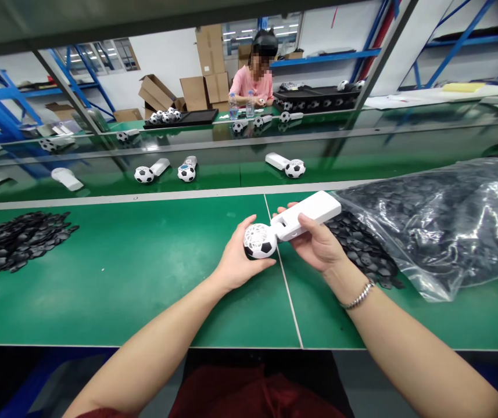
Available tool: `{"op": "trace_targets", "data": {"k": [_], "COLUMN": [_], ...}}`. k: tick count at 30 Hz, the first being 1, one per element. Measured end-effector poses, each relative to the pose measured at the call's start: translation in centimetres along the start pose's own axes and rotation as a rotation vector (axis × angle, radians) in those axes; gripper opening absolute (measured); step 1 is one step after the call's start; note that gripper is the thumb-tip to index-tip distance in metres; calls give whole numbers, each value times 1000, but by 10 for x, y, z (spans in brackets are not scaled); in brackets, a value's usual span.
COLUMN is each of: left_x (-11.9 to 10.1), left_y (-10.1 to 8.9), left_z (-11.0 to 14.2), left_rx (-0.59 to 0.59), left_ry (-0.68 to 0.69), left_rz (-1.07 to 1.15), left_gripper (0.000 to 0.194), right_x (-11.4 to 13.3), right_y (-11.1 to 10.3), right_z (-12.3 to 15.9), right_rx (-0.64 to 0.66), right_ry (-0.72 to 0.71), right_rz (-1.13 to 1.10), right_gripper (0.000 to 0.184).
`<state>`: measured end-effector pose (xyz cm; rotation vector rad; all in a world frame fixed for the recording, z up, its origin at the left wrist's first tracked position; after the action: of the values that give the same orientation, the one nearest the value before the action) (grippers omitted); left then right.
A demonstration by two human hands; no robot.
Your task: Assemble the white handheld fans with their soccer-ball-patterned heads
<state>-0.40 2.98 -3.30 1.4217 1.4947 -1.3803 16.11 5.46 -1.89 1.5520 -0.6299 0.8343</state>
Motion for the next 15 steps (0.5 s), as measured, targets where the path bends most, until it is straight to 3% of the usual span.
{"op": "trace_targets", "data": {"k": [8,11,15], "left_x": [10,13,14], "left_y": [-2,-3,-3], "left_z": [-5,-5,-5], "left_rx": [-62,-53,-50], "left_ry": [-47,-74,-83], "left_rz": [-4,-8,-5], "left_gripper": [81,80,79], "right_x": [4,4,5], "right_y": [7,10,13], "right_z": [9,12,15], "right_rx": [247,285,286], "right_ry": [-243,-327,-362], "right_rz": [381,571,637], "right_gripper": [46,50,51]}}
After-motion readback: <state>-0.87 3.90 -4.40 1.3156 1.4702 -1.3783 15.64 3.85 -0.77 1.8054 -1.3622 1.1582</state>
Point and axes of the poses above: each hand's wrist, its own z-axis away from the middle knuckle, its own y-axis out of the palm, x = y × z, the point moved 2 cm from there along -z, towards the middle knuckle, and after that the axes turned 2 degrees about z, right-handed, at the moved point
